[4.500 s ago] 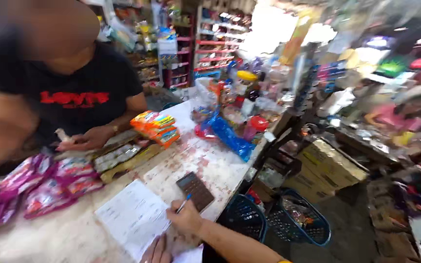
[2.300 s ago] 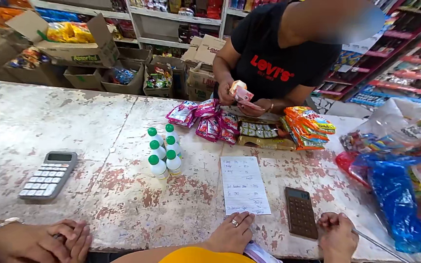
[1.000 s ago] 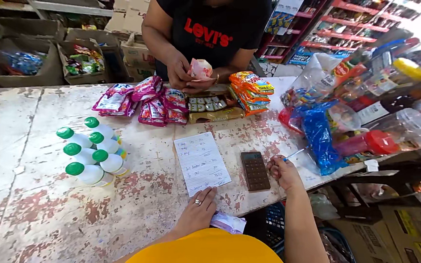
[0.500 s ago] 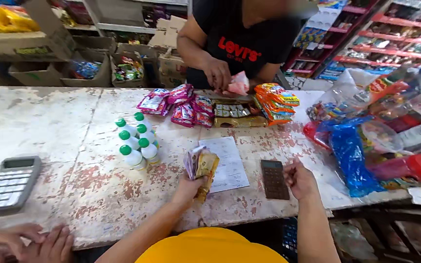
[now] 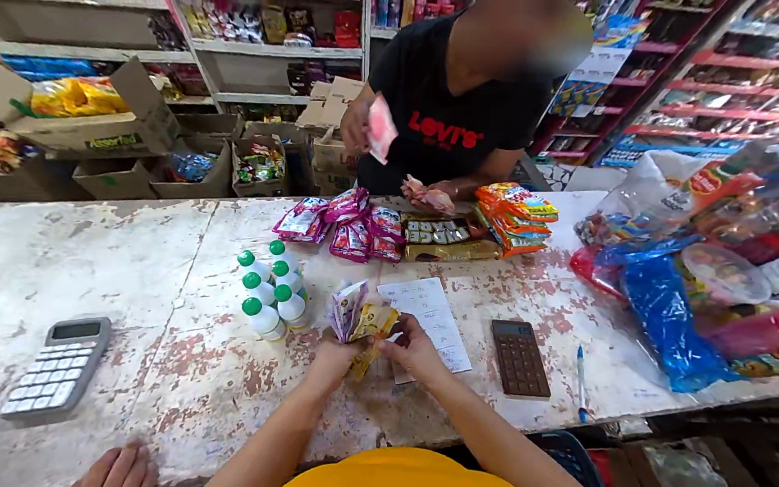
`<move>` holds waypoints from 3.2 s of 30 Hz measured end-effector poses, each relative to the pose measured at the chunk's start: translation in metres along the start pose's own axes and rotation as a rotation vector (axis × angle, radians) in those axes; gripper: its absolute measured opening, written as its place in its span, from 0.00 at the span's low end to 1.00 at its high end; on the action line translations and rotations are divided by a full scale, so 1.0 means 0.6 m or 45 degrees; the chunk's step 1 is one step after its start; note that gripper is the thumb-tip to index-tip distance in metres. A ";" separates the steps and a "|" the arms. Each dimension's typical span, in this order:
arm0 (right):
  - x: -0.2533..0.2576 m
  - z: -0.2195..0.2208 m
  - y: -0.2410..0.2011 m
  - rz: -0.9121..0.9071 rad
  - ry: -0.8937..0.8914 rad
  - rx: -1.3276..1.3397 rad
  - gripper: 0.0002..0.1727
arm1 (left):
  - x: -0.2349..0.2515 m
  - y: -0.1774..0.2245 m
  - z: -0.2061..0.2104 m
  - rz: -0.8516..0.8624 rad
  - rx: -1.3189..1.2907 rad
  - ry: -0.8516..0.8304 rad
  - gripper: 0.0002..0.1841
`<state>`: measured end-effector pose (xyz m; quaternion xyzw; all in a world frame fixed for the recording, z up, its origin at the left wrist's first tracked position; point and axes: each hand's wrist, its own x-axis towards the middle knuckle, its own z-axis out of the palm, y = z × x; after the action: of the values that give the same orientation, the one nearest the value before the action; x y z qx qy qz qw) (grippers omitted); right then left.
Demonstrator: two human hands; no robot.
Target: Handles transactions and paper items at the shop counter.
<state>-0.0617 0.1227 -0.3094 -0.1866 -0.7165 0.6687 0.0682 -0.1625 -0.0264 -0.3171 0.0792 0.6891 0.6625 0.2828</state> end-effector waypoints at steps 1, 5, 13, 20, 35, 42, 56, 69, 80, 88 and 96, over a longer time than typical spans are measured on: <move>0.008 0.005 0.000 -0.028 0.033 0.023 0.33 | -0.001 -0.002 -0.002 0.020 0.000 -0.027 0.30; 0.020 0.016 -0.006 -0.036 0.125 0.064 0.14 | -0.007 -0.003 -0.009 0.022 -0.011 -0.093 0.20; 0.036 -0.014 -0.020 -0.021 0.213 0.079 0.23 | -0.006 -0.010 -0.003 -0.034 -0.470 -0.008 0.14; 0.112 0.008 -0.035 -0.145 -0.065 -0.854 0.43 | 0.010 -0.036 -0.002 0.086 -0.414 0.081 0.16; 0.025 0.051 -0.025 -0.297 -0.202 -1.307 0.18 | 0.005 -0.030 0.000 0.430 0.331 0.262 0.29; -0.169 -0.129 0.086 -0.510 0.878 -1.339 0.15 | 0.003 -0.012 -0.008 0.370 1.348 -0.014 0.26; -0.226 -0.260 0.148 0.005 1.175 -1.378 0.25 | -0.038 0.008 0.005 0.534 1.372 -0.242 0.21; -0.230 -0.252 0.146 -0.170 1.163 -1.362 0.23 | -0.020 -0.006 -0.002 0.415 1.363 -0.305 0.19; -0.237 -0.243 0.143 -0.128 1.186 -1.297 0.24 | -0.026 -0.016 -0.002 0.410 0.768 -0.250 0.20; -0.229 -0.265 0.164 -0.193 1.188 -1.303 0.27 | -0.019 -0.021 -0.001 0.523 0.682 -0.271 0.19; -0.228 -0.275 0.174 -0.280 1.296 -1.285 0.24 | -0.009 -0.056 0.007 0.743 0.714 -0.359 0.19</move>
<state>0.1403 0.2312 -0.3754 -0.4102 -0.8320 0.0761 0.3656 -0.1471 -0.0292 -0.3478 0.4344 0.7459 0.4844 0.1426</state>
